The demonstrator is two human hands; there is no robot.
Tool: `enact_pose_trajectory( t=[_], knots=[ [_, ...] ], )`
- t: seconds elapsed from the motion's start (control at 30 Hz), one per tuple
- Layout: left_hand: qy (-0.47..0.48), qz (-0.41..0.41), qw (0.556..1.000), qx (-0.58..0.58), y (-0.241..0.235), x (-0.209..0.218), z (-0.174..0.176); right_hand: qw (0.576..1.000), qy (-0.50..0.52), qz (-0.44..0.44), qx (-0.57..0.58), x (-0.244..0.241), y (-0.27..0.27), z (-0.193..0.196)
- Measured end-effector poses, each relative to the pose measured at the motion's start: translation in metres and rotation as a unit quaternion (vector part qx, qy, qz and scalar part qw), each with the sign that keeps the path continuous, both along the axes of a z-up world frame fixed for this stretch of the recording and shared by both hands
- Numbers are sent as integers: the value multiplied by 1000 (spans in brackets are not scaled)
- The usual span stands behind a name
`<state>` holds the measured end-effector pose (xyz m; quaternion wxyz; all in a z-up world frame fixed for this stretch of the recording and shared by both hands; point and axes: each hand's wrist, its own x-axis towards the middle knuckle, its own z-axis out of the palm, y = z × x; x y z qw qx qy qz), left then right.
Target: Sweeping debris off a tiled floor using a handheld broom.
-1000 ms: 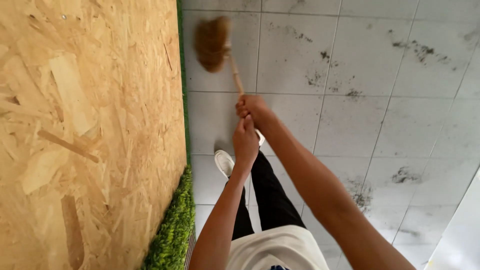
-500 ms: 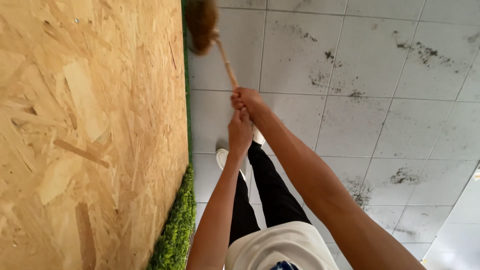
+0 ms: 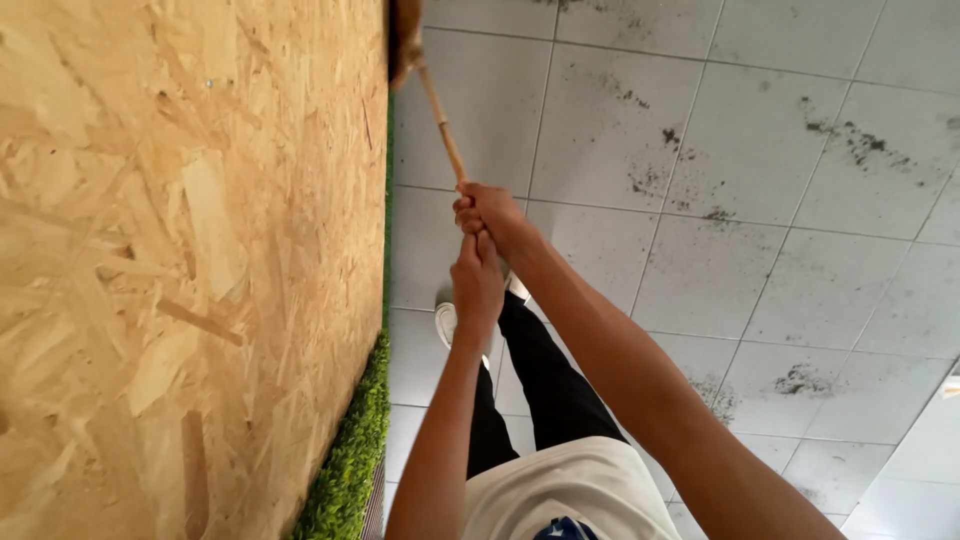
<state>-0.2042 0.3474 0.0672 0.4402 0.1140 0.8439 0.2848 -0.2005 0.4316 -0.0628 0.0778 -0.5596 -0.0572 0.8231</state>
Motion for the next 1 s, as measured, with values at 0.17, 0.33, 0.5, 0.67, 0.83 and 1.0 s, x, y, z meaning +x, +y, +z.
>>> enact_pose_trajectory(
  t=[0.17, 0.33, 0.5, 0.67, 0.83, 1.0],
  knots=[
    [-32, -37, 999, 15, 25, 17, -52, 997, -76, 5, 9, 37, 40, -15],
    [-5, -145, 986, 84, -12, 72, -6, 986, -119, 79, 90, 82, 22, 42],
    [-294, 191, 936, 13, -66, 139, 25, 964, -111, 219, -106, 117, -32, 90],
    [-225, 326, 918, -15, -22, 122, -30, 928, -25, 368, 55, 122, -36, -86],
    [-185, 262, 943, 85, 38, 79, -84, 918, 105, 273, 267, 79, 44, -97],
    [-66, 107, 991, 38, 69, 59, -39, 979, -135, 117, 99, 28, 88, -3]
  ],
)
